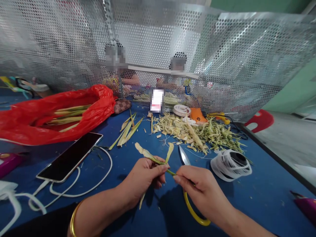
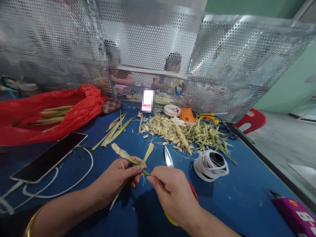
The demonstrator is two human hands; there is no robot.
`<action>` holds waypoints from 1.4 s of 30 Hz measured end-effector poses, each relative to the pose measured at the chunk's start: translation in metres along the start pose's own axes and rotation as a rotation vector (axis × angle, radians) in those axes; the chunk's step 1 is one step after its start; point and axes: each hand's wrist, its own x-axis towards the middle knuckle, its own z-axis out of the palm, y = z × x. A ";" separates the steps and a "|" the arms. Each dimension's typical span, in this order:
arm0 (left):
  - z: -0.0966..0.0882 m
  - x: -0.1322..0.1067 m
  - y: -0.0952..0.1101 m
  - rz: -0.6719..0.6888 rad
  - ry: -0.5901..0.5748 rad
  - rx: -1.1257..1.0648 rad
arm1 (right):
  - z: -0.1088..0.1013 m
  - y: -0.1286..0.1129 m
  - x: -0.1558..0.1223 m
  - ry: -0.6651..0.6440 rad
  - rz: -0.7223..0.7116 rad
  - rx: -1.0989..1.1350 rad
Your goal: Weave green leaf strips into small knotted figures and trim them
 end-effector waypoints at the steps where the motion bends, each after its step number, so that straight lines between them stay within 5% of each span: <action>1: -0.001 0.000 0.001 0.000 -0.001 -0.003 | 0.000 -0.001 -0.001 0.008 -0.012 -0.007; 6: -0.004 0.000 0.006 -0.013 -0.021 -0.024 | -0.001 0.000 0.001 -0.028 0.042 0.070; 14: -0.001 -0.002 0.003 -0.097 -0.167 0.019 | 0.001 0.002 0.010 0.009 0.365 0.882; 22: 0.002 -0.007 -0.005 -0.089 -0.250 0.129 | 0.014 0.002 0.009 0.117 0.472 1.034; 26: 0.002 -0.007 -0.004 -0.080 -0.226 0.060 | 0.010 0.005 0.011 0.187 0.397 0.864; 32: -0.001 -0.003 0.004 0.042 -0.073 -0.157 | -0.003 0.006 0.002 0.550 -0.014 0.098; 34: 0.000 -0.003 0.006 0.074 -0.048 -0.220 | 0.003 0.003 -0.002 0.395 -0.075 0.056; 37: 0.002 -0.005 0.004 0.075 -0.036 -0.308 | 0.018 -0.002 -0.001 0.147 0.049 0.192; 42: 0.005 -0.007 -0.005 0.077 -0.030 -0.339 | 0.040 0.001 0.005 -0.006 0.228 0.584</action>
